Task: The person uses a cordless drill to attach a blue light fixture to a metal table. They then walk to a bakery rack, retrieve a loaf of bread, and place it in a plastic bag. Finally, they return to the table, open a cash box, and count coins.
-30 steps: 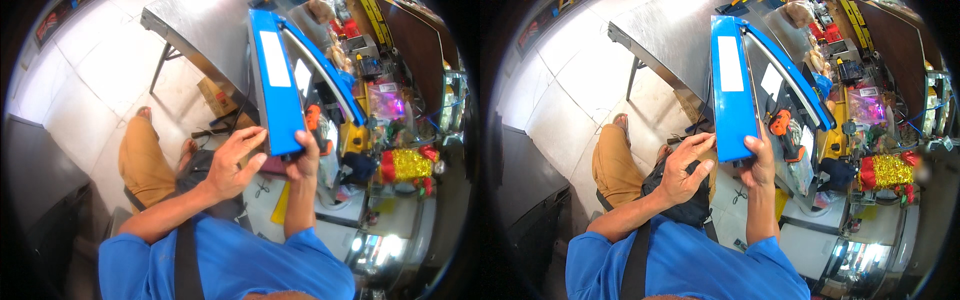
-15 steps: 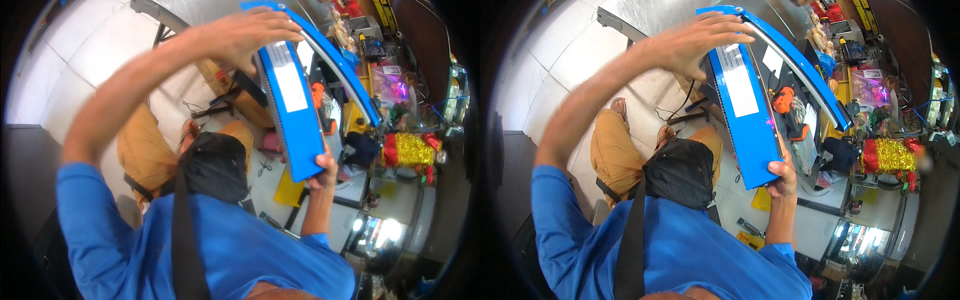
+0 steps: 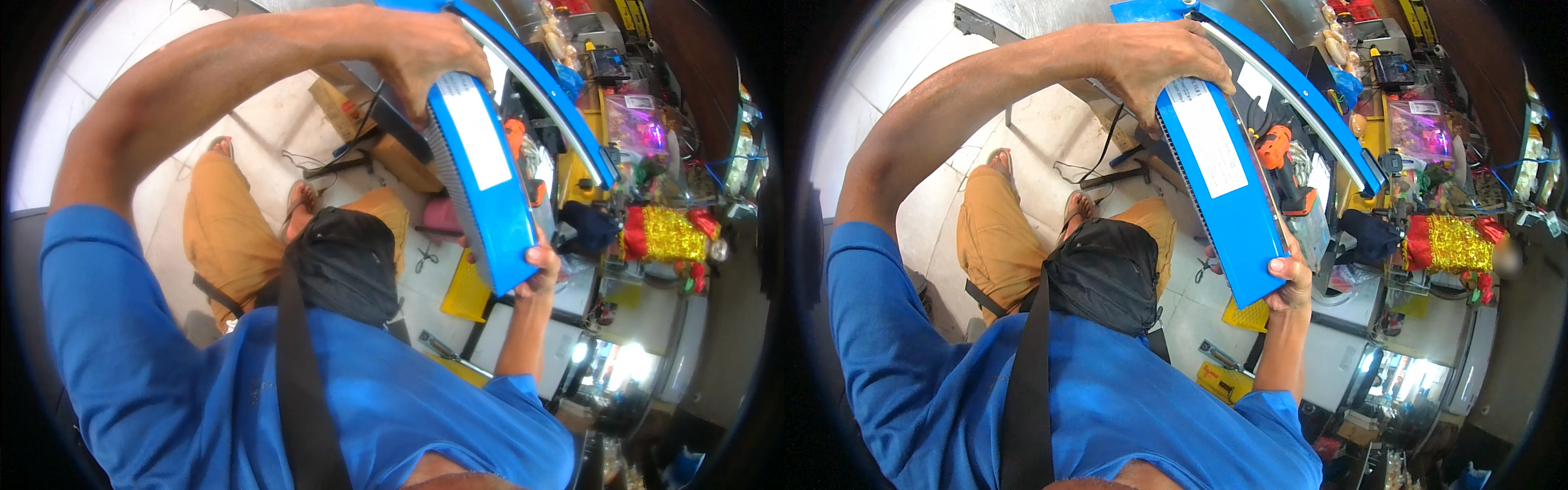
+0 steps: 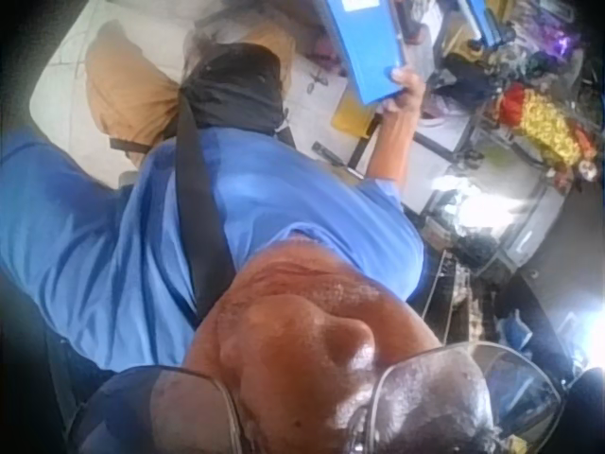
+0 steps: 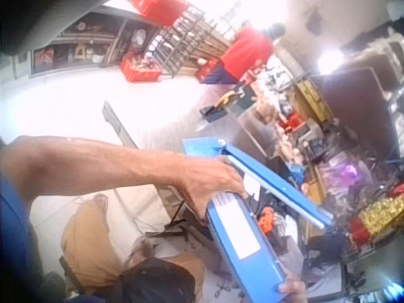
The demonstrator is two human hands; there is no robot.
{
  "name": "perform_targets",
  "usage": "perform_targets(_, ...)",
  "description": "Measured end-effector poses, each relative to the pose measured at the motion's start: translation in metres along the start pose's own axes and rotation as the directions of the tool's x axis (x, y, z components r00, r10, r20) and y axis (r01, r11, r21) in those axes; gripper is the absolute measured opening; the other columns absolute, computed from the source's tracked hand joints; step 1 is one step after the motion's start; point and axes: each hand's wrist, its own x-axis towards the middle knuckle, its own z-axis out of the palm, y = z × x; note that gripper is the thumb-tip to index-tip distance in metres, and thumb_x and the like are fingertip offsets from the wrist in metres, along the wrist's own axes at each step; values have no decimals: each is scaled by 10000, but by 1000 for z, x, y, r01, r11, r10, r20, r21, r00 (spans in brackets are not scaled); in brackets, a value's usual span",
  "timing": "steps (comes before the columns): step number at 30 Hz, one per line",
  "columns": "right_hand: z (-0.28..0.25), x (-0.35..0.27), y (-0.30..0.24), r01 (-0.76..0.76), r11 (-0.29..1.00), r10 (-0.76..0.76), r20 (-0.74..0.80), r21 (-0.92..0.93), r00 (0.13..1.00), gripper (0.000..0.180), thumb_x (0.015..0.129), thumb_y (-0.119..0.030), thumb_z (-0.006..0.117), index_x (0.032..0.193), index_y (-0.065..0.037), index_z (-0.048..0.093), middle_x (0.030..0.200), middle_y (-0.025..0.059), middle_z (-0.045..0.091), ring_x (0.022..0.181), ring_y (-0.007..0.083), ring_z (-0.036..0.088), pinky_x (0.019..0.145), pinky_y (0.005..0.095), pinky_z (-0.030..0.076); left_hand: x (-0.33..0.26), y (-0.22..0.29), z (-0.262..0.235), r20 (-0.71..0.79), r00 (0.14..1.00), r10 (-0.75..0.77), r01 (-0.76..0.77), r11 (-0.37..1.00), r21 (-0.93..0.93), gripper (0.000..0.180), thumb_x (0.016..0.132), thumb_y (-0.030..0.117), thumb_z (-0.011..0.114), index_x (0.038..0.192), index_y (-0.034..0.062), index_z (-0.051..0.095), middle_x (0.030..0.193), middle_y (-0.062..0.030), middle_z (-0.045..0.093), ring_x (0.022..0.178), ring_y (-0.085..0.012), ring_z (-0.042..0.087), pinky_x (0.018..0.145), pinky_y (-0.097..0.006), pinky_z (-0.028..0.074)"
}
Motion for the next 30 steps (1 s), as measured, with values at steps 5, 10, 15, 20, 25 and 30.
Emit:
perform_targets(5, 0, 4, 0, 6, 1000, -6, -6, 14, 1000, 1025, 599, -265, 737, 1463, 76, 305, 1211, 356, 564, 960, 480, 674, 759, 506, 627, 3, 4, -6, 72, 995, -66, 65, 998, 9, 971, 397, 253, 964, 1295, 112, 621, 1269, -117, 649, 1236, -301, 570, 1159, -506, 317)
perform_targets(10, 0, 0, -2, 7, 1000, -7, -9, -7, 1000, 1046, 593, -270, 748, 1470, 75, 294, 1235, 326, 562, 980, 459, 669, 774, 508, 619, 6, 24, 2, 77, 996, -50, 34, 981, 189, 1003, 468, 205, 964, 1380, 253, 550, 1326, -102, 610, 1285, -288, 521, 1178, -573, 252)
perform_targets(15, 0, -4, -15, 72, 992, -80, -72, -105, 994, 1035, 597, -315, 776, 1441, 79, 326, 1202, 338, 565, 936, 479, 679, 722, 477, 626, 20, 80, 15, -10, 995, 98, -97, 994, 50, 951, 524, 205, 893, 1394, 227, 511, 1228, -77, 628, 1202, -294, 572, 1063, -566, 348)
perform_targets(20, -16, -16, -57, 62, 976, -85, -101, -209, 991, 1039, 653, -379, 775, 1479, 42, 307, 1299, 287, 525, 1047, 415, 646, 784, 492, 613, 47, 99, 10, -23, 993, 120, -117, 988, 102, 908, 580, 272, 855, 1407, 239, 481, 1220, -82, 617, 1137, -298, 592, 913, -507, 450)
perform_targets(25, -23, -37, -103, 485, 813, -509, 12, -322, 861, 806, 920, -572, 546, 1430, 27, 371, 1299, 280, 545, 1051, 437, 641, 730, 538, 594, 66, 89, -9, -320, 943, 96, -93, 995, 23, 939, 572, 269, 889, 1408, 179, 471, 1283, -111, 584, 1176, -312, 570, 946, -481, 458)
perform_targets(30, 18, 5, -158, 652, 564, -700, 125, -507, 703, 923, 852, -556, 677, 1472, 35, 334, 1253, 223, 593, 1029, 302, 662, 842, 394, 575, 77, 59, -46, -593, 804, 30, -140, 980, -140, 937, 645, 210, 893, 1447, 83, 424, 1358, -156, 556, 1243, -310, 561, 1078, -409, 436)
